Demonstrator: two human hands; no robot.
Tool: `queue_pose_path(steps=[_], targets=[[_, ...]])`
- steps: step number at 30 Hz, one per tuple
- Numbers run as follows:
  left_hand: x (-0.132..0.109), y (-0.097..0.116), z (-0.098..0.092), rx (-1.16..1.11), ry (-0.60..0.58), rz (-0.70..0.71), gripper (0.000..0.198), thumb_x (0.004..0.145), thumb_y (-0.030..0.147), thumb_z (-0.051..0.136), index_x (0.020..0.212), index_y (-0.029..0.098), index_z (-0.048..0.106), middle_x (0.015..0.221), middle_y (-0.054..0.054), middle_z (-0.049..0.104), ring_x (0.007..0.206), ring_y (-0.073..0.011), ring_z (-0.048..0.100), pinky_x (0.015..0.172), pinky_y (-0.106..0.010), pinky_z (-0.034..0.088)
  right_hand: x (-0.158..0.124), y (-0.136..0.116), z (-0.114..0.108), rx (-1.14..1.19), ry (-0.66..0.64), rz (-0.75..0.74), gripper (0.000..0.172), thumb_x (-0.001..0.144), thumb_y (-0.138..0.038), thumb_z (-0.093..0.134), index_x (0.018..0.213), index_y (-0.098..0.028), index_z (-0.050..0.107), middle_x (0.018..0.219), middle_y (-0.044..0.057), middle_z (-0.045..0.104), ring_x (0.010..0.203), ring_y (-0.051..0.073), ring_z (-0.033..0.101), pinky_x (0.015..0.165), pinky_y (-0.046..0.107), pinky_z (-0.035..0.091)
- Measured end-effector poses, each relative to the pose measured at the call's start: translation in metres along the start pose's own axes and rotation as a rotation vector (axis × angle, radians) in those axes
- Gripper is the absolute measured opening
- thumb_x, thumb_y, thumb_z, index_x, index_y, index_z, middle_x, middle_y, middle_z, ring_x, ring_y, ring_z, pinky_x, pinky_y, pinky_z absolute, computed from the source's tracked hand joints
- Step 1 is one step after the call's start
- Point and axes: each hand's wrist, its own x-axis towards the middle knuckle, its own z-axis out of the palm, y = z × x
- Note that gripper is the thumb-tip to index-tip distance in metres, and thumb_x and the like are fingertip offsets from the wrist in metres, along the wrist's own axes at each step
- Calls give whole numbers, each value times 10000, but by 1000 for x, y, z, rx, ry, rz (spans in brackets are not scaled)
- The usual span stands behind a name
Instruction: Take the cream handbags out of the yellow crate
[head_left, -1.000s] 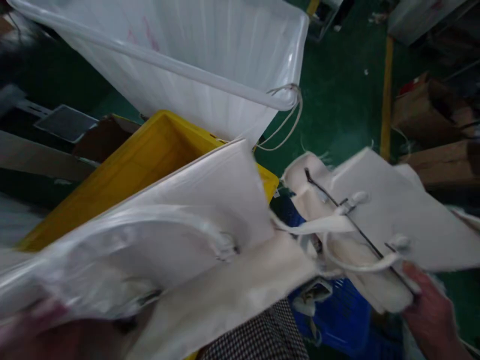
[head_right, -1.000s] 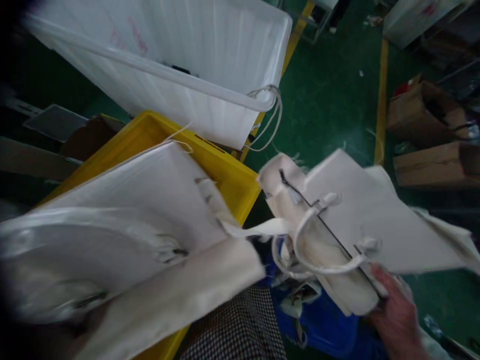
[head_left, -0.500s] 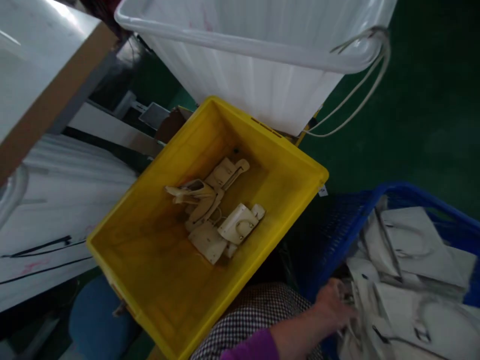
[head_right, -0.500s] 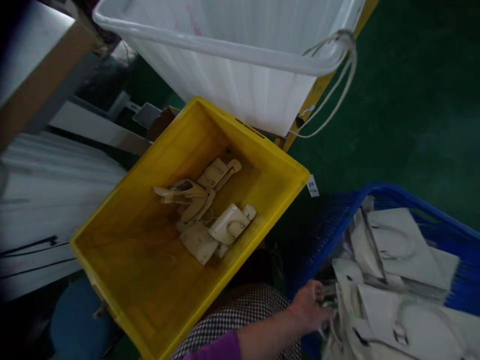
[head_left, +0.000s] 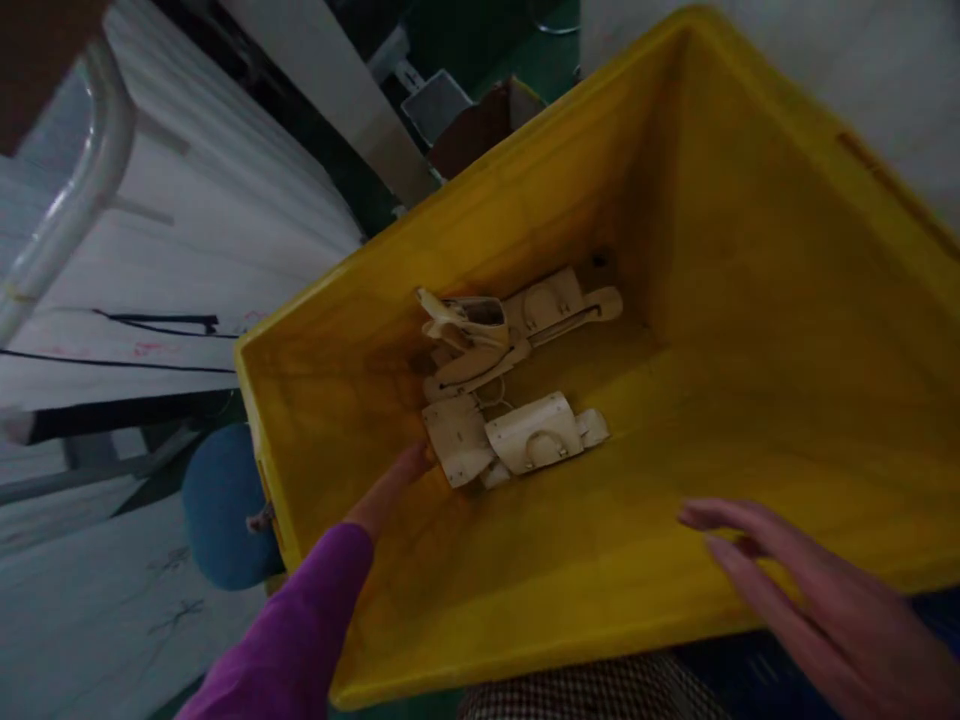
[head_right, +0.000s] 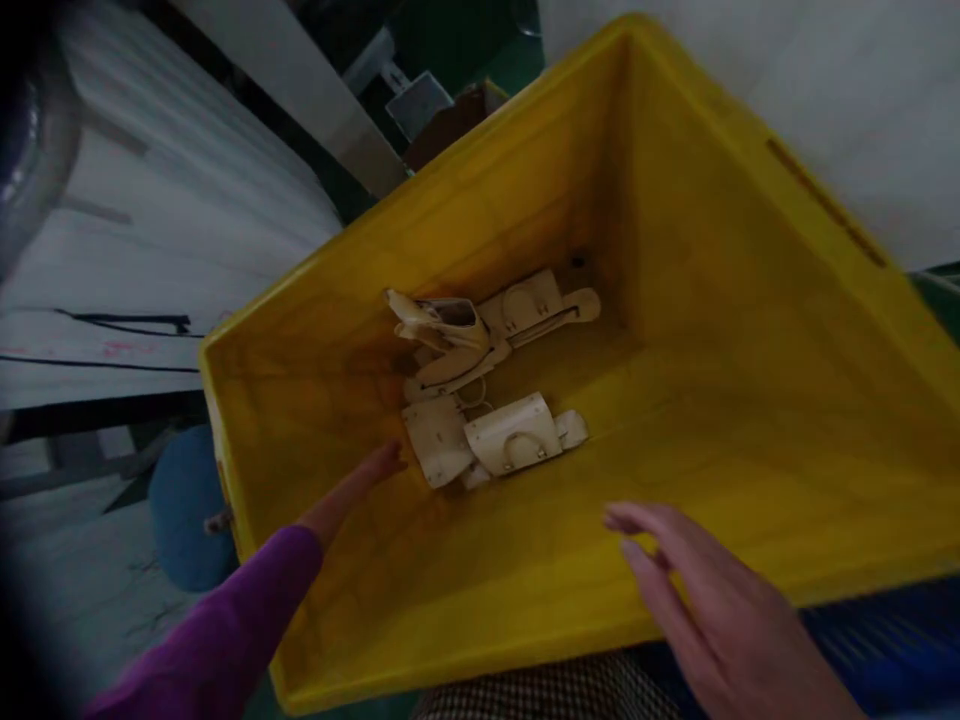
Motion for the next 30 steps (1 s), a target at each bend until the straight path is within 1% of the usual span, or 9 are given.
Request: queue_pose_path(steps=[1,3,7,11,15,18,21,25,30], targets=[[21,-20,4,8,23,-33,299,920,312,589,1170,148,577,1169,-91,600,1009,-225,610,859,-431,533,41,2,18,-33,-122,-95,394,987,-353,277,1340,-325,450,1251,71,605,1091,237,618,949,433,540],[66,-51,13,24,77,-56,325,917,302,591,1208,160,561,1245,-102,565,1086,-245,578,914,-466,504,126,11,63,-195,-593,-223,393,963,-317,364,1330,-274,498,1336,67,559,1153,231,589,1002,408,497],[154,-91,36,43,172,-58,396,908,332,598,1271,188,532,1358,-113,492,1198,-280,505,1009,-521,420,257,51,179,-392,-768,-186,449,800,-198,661,1240,-148,589,1326,132,561,1222,282,532,1035,398,443],[202,-116,73,69,254,-104,512,881,396,618,1322,172,484,1406,-132,440,1291,-328,407,1075,-585,297,297,85,287,-584,-667,-93,669,841,-383,667,1407,-152,395,1506,157,309,1379,341,286,1096,559,282],[200,-130,96,63,201,-105,543,875,457,606,1317,168,483,1294,-130,537,1180,-294,516,1009,-524,392,292,92,345,-682,-668,-60,633,833,-416,672,1360,-155,441,1402,145,423,1287,332,392,1057,559,307],[185,-126,84,47,109,-26,535,860,470,617,1294,174,516,1185,-110,615,1044,-255,601,906,-450,476,297,90,351,-689,-750,-68,479,819,-389,692,1202,-132,565,1253,130,537,1173,295,491,987,507,390],[172,-110,56,58,63,94,520,829,428,639,1277,179,549,1154,-110,650,1028,-258,618,874,-402,481,299,94,334,-630,-876,-101,315,820,-364,697,1023,-129,641,1088,98,620,1022,234,577,897,428,465],[165,-72,33,91,-37,316,405,720,321,682,1116,242,668,1032,-65,712,987,-280,638,826,-340,463,274,116,298,-536,-919,-213,287,796,-204,669,1075,-144,642,1241,115,570,1116,252,552,926,411,456],[164,-8,41,58,-265,643,292,477,158,758,734,291,720,746,8,721,861,-250,645,844,-315,445,243,160,231,-506,-881,-222,336,766,-105,529,1034,-240,680,1260,123,572,927,254,657,803,371,504]])
